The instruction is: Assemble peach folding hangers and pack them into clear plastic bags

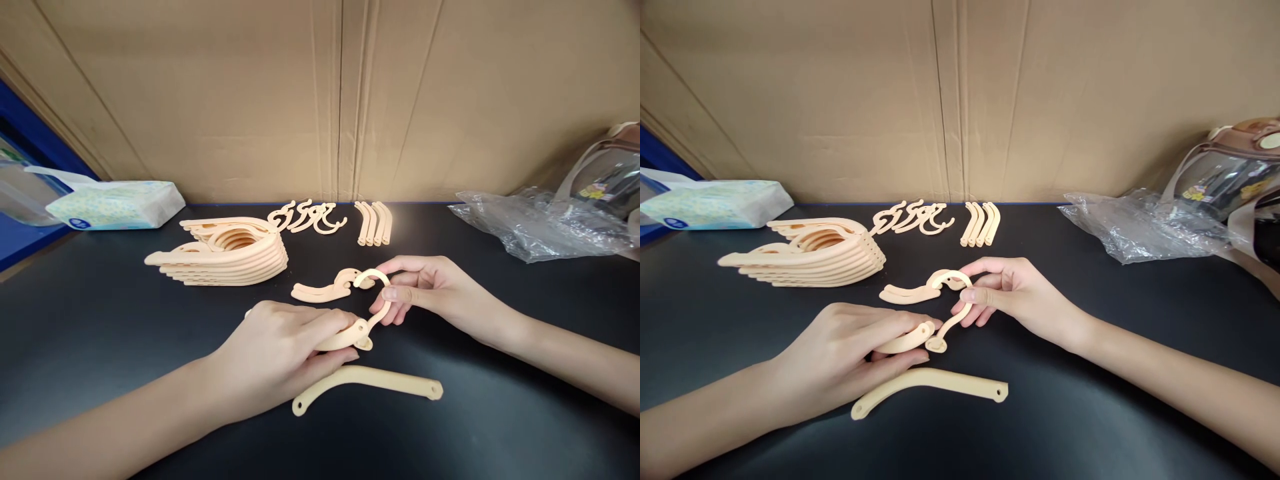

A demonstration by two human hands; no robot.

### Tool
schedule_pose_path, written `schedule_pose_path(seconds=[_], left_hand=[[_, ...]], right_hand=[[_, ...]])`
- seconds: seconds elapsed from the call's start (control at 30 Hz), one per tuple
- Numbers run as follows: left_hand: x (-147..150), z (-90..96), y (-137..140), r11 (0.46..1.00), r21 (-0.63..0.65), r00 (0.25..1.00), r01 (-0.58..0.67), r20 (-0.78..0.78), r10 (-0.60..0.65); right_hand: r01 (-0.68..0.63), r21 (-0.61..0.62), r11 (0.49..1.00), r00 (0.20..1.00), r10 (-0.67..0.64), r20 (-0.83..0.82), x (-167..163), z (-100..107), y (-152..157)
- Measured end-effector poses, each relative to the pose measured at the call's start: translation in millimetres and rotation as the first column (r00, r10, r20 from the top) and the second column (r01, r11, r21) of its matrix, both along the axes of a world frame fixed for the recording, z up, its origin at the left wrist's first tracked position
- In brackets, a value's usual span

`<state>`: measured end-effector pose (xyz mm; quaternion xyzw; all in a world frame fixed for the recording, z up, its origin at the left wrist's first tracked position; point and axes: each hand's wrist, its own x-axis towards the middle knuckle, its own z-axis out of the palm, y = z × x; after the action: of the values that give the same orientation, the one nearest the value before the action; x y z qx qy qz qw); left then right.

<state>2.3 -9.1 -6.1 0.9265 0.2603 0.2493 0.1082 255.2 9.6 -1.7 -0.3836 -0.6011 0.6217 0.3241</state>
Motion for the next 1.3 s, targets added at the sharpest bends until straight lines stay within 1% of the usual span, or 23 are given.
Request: schedule_pose_path(seconds=[0.1,0.17,0.23,0.33,0.4,0.47,0.6,0.77,0.97,1.07,1.17,1.3], left_hand=[[0.6,-2.1,-0.1,1.0,-0.015,1.0,-0.017,0.013,0.017],[0.7,-3.0,0.1,0.999,-0.04,1.0,-0.022,0.001,0.022],[0.8,-3.4,0.5,0.998,-0.052,1.0,-0.022,-0.009,0.022],[0.9,-2.7,0.6,1.0,-0.026,1.0,0.005,-0.027,-0.006],[1.1,-1.4,0.5,1.0,-0.003,0.999,0.005,-0.044,-0.006],[1.2,-0.5,0.6,1.0,0.005,0.999,-0.005,-0.053,0.005],[0.3,-2.0,1.5,1.0,0.005,0.998,0.029,-0.063,-0.028],[-2.3,-6.6,2.0,1.0,0.013,0.999,-0.017,-0.041,0.017],[-2.9,-3.2,-0.2,0.995,-0.089,0.998,0.04,-0.035,-0.043],[-1.8,-1.5,0.0,0.992,-0.113,0.997,0.055,-0.04,-0.06],[-1.1,-0.2,1.2,0.994,-0.099,0.996,0.053,-0.063,-0.06],[-1.6,3.1,2.4,0.99,-0.091,0.991,0.104,-0.077,-0.111]], right_hand=[[0.021,-0.026,0.999,0.999,-0.02,0.026,-2.5,1.0,-2.5],[0.038,-0.008,0.999,0.999,-0.037,0.035,-4.0,1.7,-5.4],[0.036,0.056,0.998,0.999,-0.037,0.024,-5.2,1.7,-8.6],[-0.003,0.178,0.984,0.999,-0.005,0.048,-6.3,1.2,-12.1],[-0.051,0.221,0.974,0.994,0.027,0.109,-6.7,1.3,-13.3],[-0.094,0.232,0.968,0.986,0.058,0.157,-6.8,1.7,-13.7],[-0.098,0.218,0.971,0.983,0.061,0.172,-5.3,1.6,-12.1],[-0.071,0.148,0.986,0.994,0.056,0.098,-1.0,0.0,-6.1],[-0.056,0.053,0.997,0.998,0.056,-0.01,2.5,0.0,-2.5],[-0.047,0.038,0.998,0.998,0.048,-0.044,1.7,1.0,-1.7],[-0.051,0.038,0.998,0.997,0.053,-0.055,0.8,1.3,-1.2],[-0.065,0.041,0.997,0.996,0.067,-0.05,0.7,0.2,-1.0]])
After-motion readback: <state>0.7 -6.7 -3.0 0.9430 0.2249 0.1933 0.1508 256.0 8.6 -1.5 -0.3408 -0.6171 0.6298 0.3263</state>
